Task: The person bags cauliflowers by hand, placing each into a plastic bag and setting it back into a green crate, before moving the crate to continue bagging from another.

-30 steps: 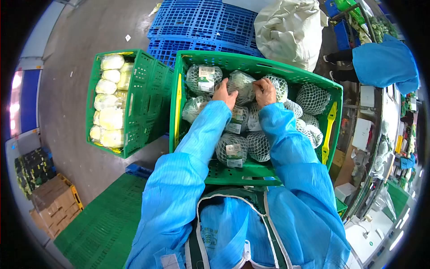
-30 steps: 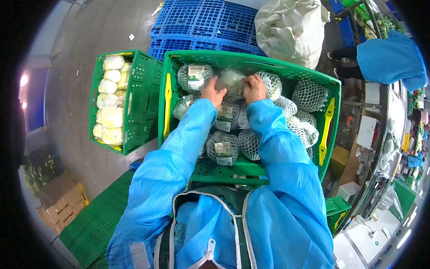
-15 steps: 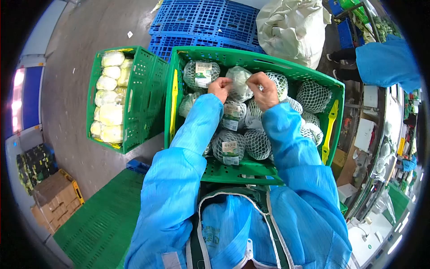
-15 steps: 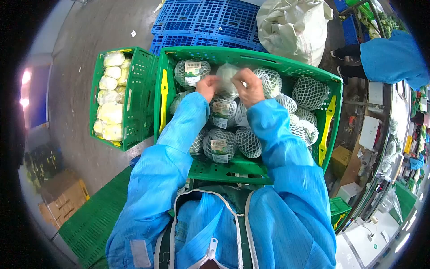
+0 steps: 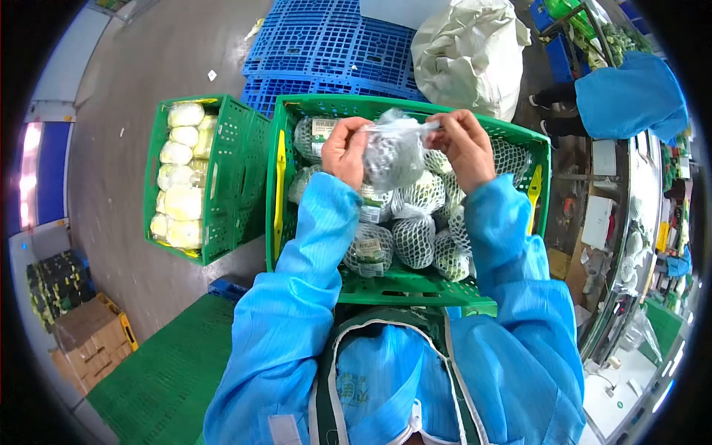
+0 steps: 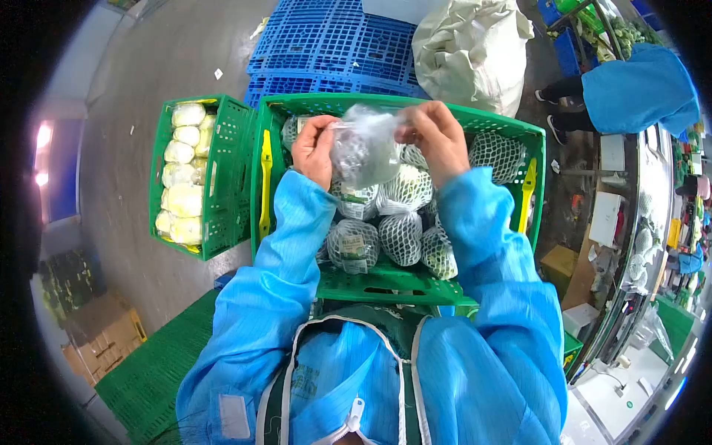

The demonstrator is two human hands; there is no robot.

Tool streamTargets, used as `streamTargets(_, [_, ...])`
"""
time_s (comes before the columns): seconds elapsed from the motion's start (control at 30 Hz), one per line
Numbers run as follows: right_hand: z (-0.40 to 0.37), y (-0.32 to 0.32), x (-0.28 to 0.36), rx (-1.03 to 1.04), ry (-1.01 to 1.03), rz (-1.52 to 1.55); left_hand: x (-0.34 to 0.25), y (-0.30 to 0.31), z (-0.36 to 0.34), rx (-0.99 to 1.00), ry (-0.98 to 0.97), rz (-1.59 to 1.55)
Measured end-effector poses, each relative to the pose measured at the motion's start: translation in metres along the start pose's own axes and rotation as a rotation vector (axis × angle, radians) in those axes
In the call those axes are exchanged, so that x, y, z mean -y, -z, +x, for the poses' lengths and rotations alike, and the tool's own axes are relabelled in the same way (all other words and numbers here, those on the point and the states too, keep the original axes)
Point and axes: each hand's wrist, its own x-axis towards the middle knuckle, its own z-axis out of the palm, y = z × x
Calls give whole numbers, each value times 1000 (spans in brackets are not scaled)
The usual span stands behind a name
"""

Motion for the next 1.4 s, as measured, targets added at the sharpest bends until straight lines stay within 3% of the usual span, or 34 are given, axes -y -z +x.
streamTargets(0.07, [-17, 0, -4, 24, 38, 1, -2, 0, -13, 22, 107, -74])
streamTargets(0.1, [-18, 8, -26, 175, 73, -313, -5, -4, -11, 87, 137, -123])
streamTargets(0.17, [-17, 3, -42, 233, 467, -787, -6, -7, -10, 255, 131, -166])
streamTargets(0.2, [-17, 5, -48, 210, 467, -864, -7, -7, -10, 255, 123, -151])
streamTargets(0.23, [-12, 4, -54, 125, 397, -772, -9, -6, -12, 251, 119, -135])
streamTargets(0.27, [-14, 5, -56, 108, 339, -645, -17, 0, -12, 277, 32, 86])
streamTargets(0.37, [-25, -9, -23, 63, 26, -291, -18, 17, -10, 156, -130, 109])
streamTargets(0.43, [-20, 0, -35, -18, -301, 114, -5, 28, -23, 176, 40, 106])
streamTargets(0.5, [-20, 7, -38, -76, -373, 268, 15, 27, -44, 152, 193, 143])
streamTargets(0.53, [-24, 10, -35, -6, -350, 349, 12, 15, -55, 111, 345, -13])
streamTargets(0.57, [-32, 8, -35, 78, -340, 217, 10, -1, -63, 3, 594, -125])
streamTargets(0.63, [-41, -2, -31, 244, -290, -34, 44, -17, -75, -31, 525, -249])
streamTargets(0.67, [-48, -7, -26, 64, -391, 254, 67, -11, -77, -35, 511, -290])
streamTargets(0.7, [-52, -6, -18, 38, -416, 379, 61, -18, -81, -91, 518, -517])
streamTargets(0.8, [-60, 13, -31, 52, -500, 821, 50, -19, -95, -14, 549, -542])
streamTargets(0.9, [-76, 12, -33, -85, -518, 865, 50, -16, -97, 32, 600, -641])
streamTargets(0.93, [-83, 7, -34, -121, -503, 774, 54, -15, -101, 51, 652, -751])
streamTargets(0.97, [-83, 4, -33, 90, -444, 707, 56, -14, -105, 74, 702, -859])
streamTargets(1.03, [-83, -14, -14, 196, -398, 696, 57, -15, -112, 167, 676, -803])
streamTargets(1.07, [-82, -14, -9, 238, -399, 525, 76, -10, -112, 236, 640, -770])
streamTargets(1.13, [-82, -11, -1, 310, -394, 185, 62, -12, -110, 163, 528, -725])
streamTargets(1.17, [-79, -8, 6, 203, -340, 83, 50, -10, -110, 139, 447, -734])
streamTargets(1.23, [-73, -2, 15, 45, -413, 237, 41, -5, -99, 147, 299, -603])
streamTargets(1.3, [-78, -13, -4, 119, -70, -127, 40, 5, -84, 215, 309, -360])
streamTargets(1.37, [-83, -27, 20, 158, -47, -629, 28, 7, -78, 297, 255, -123])
streamTargets(1.4, [-81, -29, 18, 142, -35, -703, 12, 6, -79, 350, 255, -45])
